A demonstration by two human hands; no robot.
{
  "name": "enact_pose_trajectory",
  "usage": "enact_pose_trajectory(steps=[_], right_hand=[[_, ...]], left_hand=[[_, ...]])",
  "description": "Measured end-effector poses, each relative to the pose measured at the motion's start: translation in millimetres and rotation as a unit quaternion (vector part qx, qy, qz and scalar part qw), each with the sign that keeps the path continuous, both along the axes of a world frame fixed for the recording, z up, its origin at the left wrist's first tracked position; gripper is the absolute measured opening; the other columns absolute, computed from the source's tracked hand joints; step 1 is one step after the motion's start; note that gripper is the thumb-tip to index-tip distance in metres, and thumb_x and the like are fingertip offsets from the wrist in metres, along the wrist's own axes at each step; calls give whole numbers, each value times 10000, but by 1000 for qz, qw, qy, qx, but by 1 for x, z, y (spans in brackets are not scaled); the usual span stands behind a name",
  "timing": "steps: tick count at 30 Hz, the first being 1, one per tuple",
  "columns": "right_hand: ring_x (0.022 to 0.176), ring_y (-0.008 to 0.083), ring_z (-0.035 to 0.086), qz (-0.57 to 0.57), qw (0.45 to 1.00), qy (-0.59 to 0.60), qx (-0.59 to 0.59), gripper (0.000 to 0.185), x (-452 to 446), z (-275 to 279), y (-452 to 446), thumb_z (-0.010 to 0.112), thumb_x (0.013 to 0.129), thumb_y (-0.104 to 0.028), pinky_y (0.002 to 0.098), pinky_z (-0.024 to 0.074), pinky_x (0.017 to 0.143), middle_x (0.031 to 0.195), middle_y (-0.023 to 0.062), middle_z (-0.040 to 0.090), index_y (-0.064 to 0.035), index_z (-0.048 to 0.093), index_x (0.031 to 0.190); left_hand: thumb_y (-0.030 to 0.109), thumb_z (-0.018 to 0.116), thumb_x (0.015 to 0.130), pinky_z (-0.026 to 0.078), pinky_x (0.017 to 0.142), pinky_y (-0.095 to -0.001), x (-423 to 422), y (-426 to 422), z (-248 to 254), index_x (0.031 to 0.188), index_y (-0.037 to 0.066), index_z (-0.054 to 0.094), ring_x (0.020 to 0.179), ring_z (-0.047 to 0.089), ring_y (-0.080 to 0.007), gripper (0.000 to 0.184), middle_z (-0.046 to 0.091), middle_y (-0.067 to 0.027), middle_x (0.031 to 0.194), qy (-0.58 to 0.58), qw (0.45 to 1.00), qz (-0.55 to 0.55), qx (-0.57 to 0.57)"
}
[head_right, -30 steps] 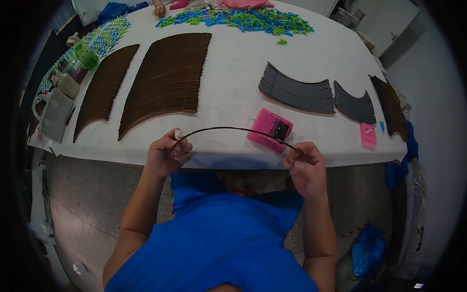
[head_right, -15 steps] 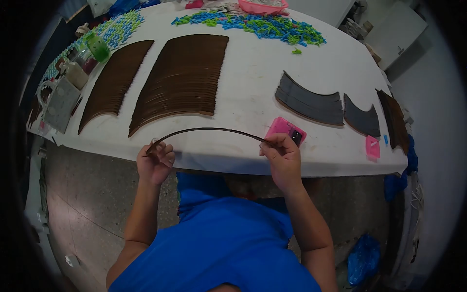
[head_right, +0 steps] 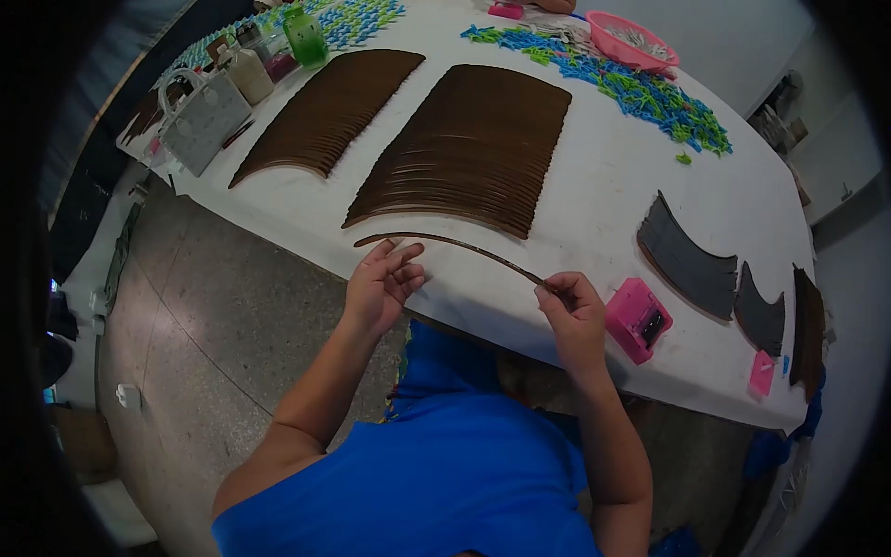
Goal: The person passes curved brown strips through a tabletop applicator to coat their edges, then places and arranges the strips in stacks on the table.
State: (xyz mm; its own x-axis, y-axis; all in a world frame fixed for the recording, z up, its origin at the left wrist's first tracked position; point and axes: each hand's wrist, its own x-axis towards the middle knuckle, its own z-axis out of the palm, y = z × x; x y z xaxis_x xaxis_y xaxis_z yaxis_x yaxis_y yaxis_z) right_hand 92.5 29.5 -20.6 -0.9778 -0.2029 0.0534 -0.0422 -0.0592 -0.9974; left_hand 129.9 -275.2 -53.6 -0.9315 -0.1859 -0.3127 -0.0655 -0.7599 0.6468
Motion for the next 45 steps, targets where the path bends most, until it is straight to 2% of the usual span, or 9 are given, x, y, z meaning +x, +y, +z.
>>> enact_pose_trajectory(steps=[10,16,18,19,21,24,30,36,45], right_hand=[[820,41,562,39,998,-17,45,100,-29,-7,-28,725,987,-65,207,458,751,913,-27,646,-18,662,1050],[804,66,552,38,992,-7,118,116,-45,-18,-36,741,952,-84,226,457,736,894,-21,637,-39,667,1029],[870,110,579,4,960,131,248,125,-51,-25,-38,760,916,-86,249,474,746,954,15,640,-40,676,997],[870,110,579,5,960,131,249,125,-52,-25,-38,760,916,-86,249,474,746,954,15,640,-40,676,997],[948,178,598,-1,928,189,321,122,-55,-23,-42,766,879,-80,306,502,791,1050,67,622,-40,683,960],[1039,259,588,-15,921,152,357,122,-55,-22,-49,765,863,-88,366,513,864,1100,105,594,-37,685,940],[1082,325,540,-98,908,191,359,202,-41,-18,-55,787,829,-104,418,500,905,1136,154,566,-48,700,1003],[1069,351,551,26,882,249,400,363,-13,-18,-46,801,837,-154,440,491,930,1133,167,545,-38,693,1164],[1040,346,536,16,829,269,490,544,-14,-10,-54,772,878,-344,474,450,927,1124,164,556,-47,669,1322]], left_hand=[[83,599,1015,610,650,-327,-4,-12,0,1466,-26,423,758,718,-196,496,693,-214,1256,-21,997,-41,-54],[88,606,1006,579,602,-299,4,-11,1,1452,-27,486,693,692,-166,477,722,-179,1184,-37,979,-62,-192],[114,632,999,587,665,-317,9,-8,3,1409,-43,573,810,733,-198,443,733,-162,1149,-39,926,-60,-370],[114,632,999,587,665,-317,11,-7,-1,1409,-43,573,810,733,-198,443,733,-162,1149,-39,927,-60,-369],[86,647,976,583,698,-365,14,-6,-5,1242,-19,672,844,738,-259,286,726,-162,1088,70,813,20,-577],[69,666,933,582,735,-410,16,-5,8,1126,15,692,845,726,-328,202,699,-170,1072,107,712,53,-691],[69,682,862,578,789,-451,11,-7,8,1053,33,656,942,699,-359,196,663,-156,1195,116,593,68,-794],[95,677,877,547,873,-463,4,-8,14,1147,28,621,1040,648,-368,284,637,-152,1325,80,554,3,-829],[140,676,889,549,809,-475,-7,-6,17,1134,35,600,947,634,-362,277,625,-143,1338,89,526,10,-846]])
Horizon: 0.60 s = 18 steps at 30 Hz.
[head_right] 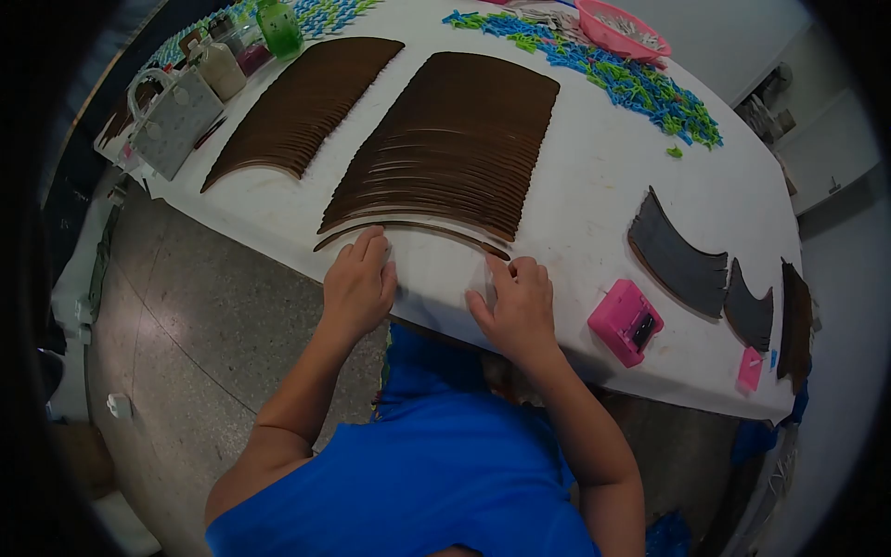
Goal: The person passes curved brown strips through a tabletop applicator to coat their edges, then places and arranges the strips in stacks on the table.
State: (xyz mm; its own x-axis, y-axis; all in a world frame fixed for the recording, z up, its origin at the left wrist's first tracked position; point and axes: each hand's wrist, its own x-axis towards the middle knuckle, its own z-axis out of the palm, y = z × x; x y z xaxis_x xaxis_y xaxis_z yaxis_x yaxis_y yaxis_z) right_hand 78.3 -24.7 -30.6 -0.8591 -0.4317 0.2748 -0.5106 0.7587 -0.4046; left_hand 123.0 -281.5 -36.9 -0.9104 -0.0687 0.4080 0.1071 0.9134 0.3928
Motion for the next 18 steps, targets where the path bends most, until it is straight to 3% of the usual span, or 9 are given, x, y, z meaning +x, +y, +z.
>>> enact_pose_trajectory(steps=[9,18], right_hand=[[1080,346,532,-15,999,-24,34,633,-11,1,-6,747,891,-386,480,440,949,1148,171,559,-48,634,1414],[1046,342,546,-13,1000,-1,9,588,-9,-4,-3,774,868,-344,474,447,926,1120,156,568,-41,658,1358]], left_hand=[[167,668,904,558,810,-472,-5,-1,-2,1182,40,593,947,651,-363,314,616,-141,1406,-9,1000,12,-12],[192,702,895,562,824,-462,-3,-5,-12,1189,26,611,974,664,-363,349,623,-182,1394,32,999,24,-3]])
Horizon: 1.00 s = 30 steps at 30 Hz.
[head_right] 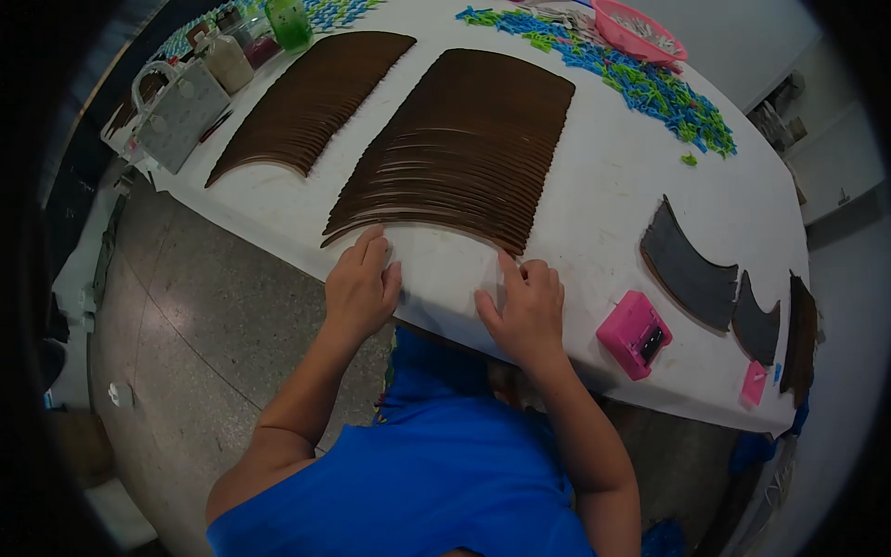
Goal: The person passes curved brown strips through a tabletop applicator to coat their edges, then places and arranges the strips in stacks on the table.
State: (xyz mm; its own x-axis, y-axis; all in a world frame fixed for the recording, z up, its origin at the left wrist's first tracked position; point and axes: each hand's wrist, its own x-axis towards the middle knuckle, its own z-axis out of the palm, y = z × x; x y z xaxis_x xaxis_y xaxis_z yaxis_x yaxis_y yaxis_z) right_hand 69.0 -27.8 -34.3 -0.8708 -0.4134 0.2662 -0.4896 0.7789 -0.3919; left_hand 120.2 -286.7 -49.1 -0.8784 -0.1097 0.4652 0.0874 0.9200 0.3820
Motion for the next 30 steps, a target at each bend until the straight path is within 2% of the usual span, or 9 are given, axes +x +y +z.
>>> enact_pose_trajectory(steps=[4,7,10,12,16,18,24,27,30], right_hand=[[1029,342,558,23,999,35,-35,547,4,-10,7,792,851,-293,467,456,922,1103,153,574,-29,675,1315],[1031,345,565,9,1000,12,-23,522,7,-8,8,797,845,-271,471,455,939,1091,153,579,-17,685,1287],[984,322,590,9,999,37,-23,462,9,-8,7,791,847,-219,444,492,880,1068,155,583,-10,694,1248],[840,264,606,-22,996,-11,-84,362,14,-6,6,770,850,-119,387,515,749,1020,145,585,-1,702,1186],[714,217,585,-28,995,-29,-95,296,16,-5,10,747,847,-37,350,497,640,970,132,581,5,700,1136],[655,185,558,-23,995,-5,-93,264,15,-6,9,740,856,-14,334,475,606,935,115,573,8,694,1115],[620,132,526,-28,994,-13,-107,218,17,-7,8,731,871,25,292,440,559,908,97,562,14,692,1085],[622,145,529,-27,994,-15,-103,214,18,-9,10,734,865,36,291,441,564,897,99,568,16,692,1074],[613,168,530,23,993,16,-118,192,20,-9,18,714,868,46,306,436,554,848,101,572,9,688,1055]], left_hand=[[218,726,889,557,830,-471,14,-9,-2,1179,10,611,959,658,-380,375,621,-212,1377,11,999,35,-10],[223,735,905,538,904,-485,22,-16,-3,1211,9,605,1053,643,-421,395,603,-232,1386,-21,998,63,18],[262,747,889,542,859,-476,22,-22,-7,1216,-22,609,990,628,-403,454,594,-239,1380,5,998,58,17],[259,756,884,538,857,-474,22,-23,-11,1223,-30,608,997,616,-403,469,588,-251,1376,26,998,45,24],[249,766,876,535,850,-469,20,-25,-15,1208,-34,607,972,610,-400,464,585,-263,1379,43,997,44,36],[244,763,888,512,913,-488,21,-25,-17,1217,-37,582,1027,597,-434,469,549,-288,1407,24,997,32,69],[272,785,858,522,791,-440,18,-34,-26,1175,-27,619,900,598,-363,467,579,-297,1399,67,994,13,81],[304,775,896,522,824,-469,18,-34,-31,1164,-28,596,914,609,-397,462,565,-308,1397,65,993,6,96],[345,774,899,520,801,-458,17,-36,-39,1121,-15,616,883,604,-374,452,581,-292,1392,88,992,11,94]])
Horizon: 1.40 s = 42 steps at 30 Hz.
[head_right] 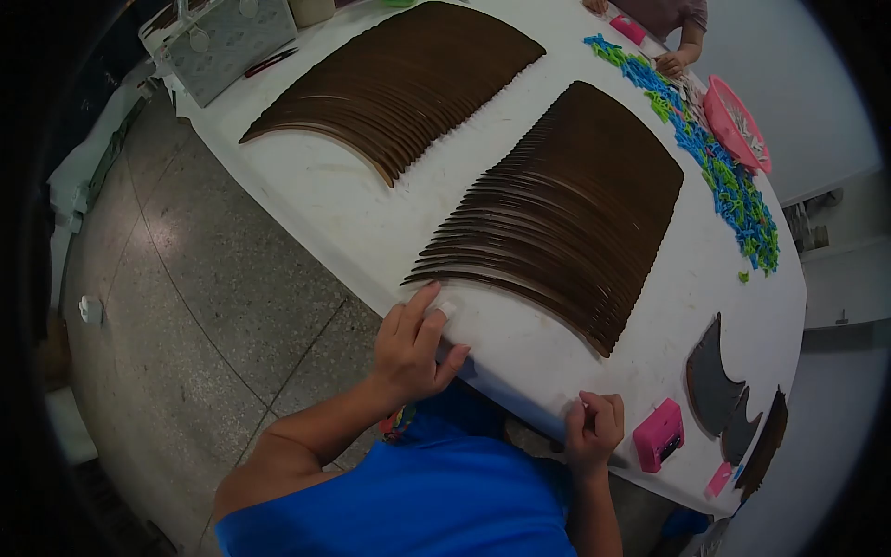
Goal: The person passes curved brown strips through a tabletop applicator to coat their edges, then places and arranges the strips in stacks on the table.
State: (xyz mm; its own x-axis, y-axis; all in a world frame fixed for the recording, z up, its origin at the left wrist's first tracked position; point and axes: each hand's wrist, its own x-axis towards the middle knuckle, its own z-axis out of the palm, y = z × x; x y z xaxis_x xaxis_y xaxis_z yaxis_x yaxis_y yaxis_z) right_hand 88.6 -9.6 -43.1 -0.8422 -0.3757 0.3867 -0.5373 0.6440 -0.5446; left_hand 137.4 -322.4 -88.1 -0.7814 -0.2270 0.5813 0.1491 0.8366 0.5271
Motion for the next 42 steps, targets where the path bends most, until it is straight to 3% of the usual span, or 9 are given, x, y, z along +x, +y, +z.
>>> enact_pose_trajectory(steps=[7,13,16,18,22,31,33,39,42], right_hand=[[608,274,545,102,988,89,74,255,55,-18,54,680,800,75,368,442,543,712,109,534,-33,691,1031],[704,386,623,21,977,-83,197,185,109,-63,163,693,819,-50,488,491,655,811,197,636,-29,680,1002],[867,476,641,-48,946,-173,270,197,146,-111,249,693,863,-143,543,505,776,947,259,683,4,685,994],[992,518,622,-267,841,-254,397,264,170,-128,285,674,906,-181,551,509,858,1057,306,681,43,683,1046],[1031,488,641,-430,813,-260,295,291,209,-178,315,623,954,-207,535,518,891,1076,300,688,57,678,1063],[995,444,686,-326,832,-368,257,279,232,-229,357,561,969,-183,516,561,864,1048,264,710,30,684,1101],[951,421,700,-35,837,-200,508,251,237,-237,363,572,945,-178,490,572,842,973,227,715,-8,703,1075],[986,435,691,-12,905,-295,305,198,264,-271,486,710,859,-198,536,565,831,1117,218,713,-63,732,1002],[1000,445,689,265,887,-262,273,213,239,-155,398,702,841,-171,539,572,836,1139,234,715,-50,745,1011]], left_hand=[[377,774,890,500,747,-415,-3,-4,-22,1070,14,622,835,592,-329,433,610,-248,1389,36,999,-7,-1],[404,769,888,472,684,-374,-7,-3,-33,1060,60,626,772,569,-278,410,645,-181,1367,83,997,7,5],[403,778,877,468,684,-371,-7,-3,-36,1051,66,624,766,567,-271,409,647,-175,1361,87,996,12,7],[415,778,875,470,715,-400,-6,-4,-38,1088,34,621,821,585,-292,464,637,-215,1350,90,996,-2,2],[436,759,889,468,713,-402,-7,-2,-46,1105,39,629,838,599,-296,471,638,-216,1346,96,995,2,2],[438,759,887,460,695,-395,-11,-4,-45,1047,52,615,787,554,-278,442,639,-189,1367,118,993,5,-15],[436,756,888,467,716,-403,-11,-4,-46,1068,44,619,804,558,-284,452,634,-194,1372,114,993,13,-25],[333,762,876,480,750,-428,-10,-2,-26,1118,32,612,844,577,-313,414,640,-205,1315,102,995,13,-9],[181,771,843,481,751,-432,-6,9,-29,1163,44,598,868,589,-319,389,642,-186,1204,139,990,26,17]])
